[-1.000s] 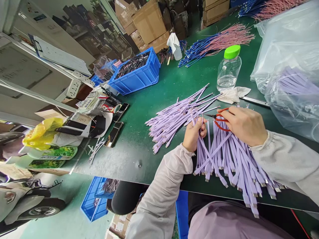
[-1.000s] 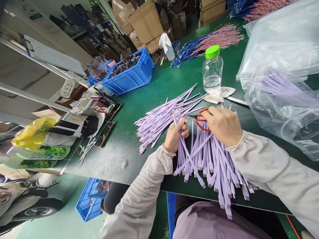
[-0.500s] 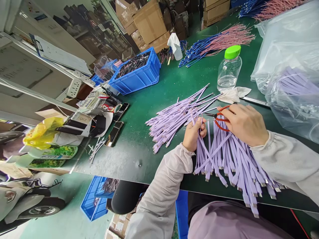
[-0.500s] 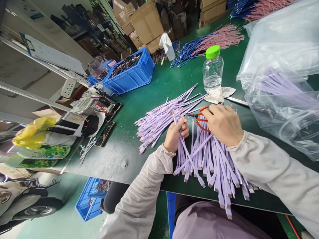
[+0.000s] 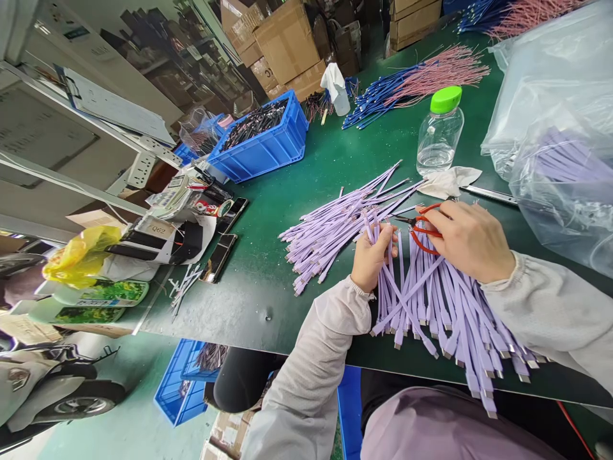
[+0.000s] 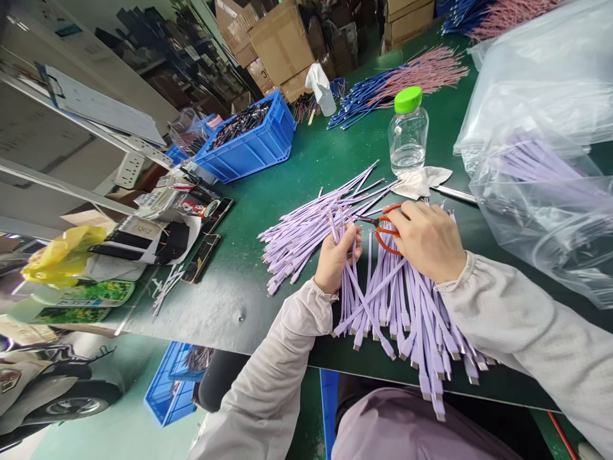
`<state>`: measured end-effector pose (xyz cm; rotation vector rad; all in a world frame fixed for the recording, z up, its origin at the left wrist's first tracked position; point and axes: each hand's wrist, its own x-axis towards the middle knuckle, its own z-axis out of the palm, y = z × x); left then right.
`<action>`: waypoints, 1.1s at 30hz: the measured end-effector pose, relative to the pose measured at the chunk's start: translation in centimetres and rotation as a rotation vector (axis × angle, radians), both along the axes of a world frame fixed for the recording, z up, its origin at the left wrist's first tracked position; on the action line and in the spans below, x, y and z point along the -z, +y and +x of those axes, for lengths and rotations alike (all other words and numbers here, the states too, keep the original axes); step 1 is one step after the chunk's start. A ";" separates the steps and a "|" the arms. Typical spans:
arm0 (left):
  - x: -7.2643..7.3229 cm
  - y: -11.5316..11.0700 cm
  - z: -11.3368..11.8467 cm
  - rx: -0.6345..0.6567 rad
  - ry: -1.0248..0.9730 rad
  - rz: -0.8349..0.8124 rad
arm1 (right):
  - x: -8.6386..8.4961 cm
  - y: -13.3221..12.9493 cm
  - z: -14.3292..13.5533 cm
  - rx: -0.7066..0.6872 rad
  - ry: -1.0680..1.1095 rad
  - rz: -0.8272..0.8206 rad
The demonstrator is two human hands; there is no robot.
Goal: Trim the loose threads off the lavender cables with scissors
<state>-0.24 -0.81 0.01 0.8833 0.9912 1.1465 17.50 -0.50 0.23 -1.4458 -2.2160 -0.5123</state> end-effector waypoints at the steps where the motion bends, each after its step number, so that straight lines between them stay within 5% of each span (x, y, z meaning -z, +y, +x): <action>1: -0.1 0.0 0.0 -0.001 0.018 0.008 | 0.0 -0.1 0.0 -0.003 0.012 -0.015; 6: -0.3 -0.1 0.1 -0.002 0.086 0.051 | -0.3 0.1 -0.3 -0.021 0.163 -0.106; 11: 0.4 -0.1 0.6 0.086 0.163 0.096 | -3.0 1.1 -0.2 0.075 0.633 -0.223; 13: 0.6 0.0 0.5 0.032 0.197 0.099 | -4.1 0.7 -0.2 -0.012 0.919 -0.476; 16: 0.7 0.3 0.1 -0.074 0.245 0.101 | -4.6 -0.8 -0.8 -0.263 1.284 -1.063; 21: 0.8 0.4 0.0 -0.125 0.242 0.099 | -3.4 -2.8 -2.2 -0.424 1.490 -1.642; 33: 0.7 0.4 0.1 -0.162 0.262 0.127 | -2.6 -3.0 -2.5 -0.400 1.552 -1.764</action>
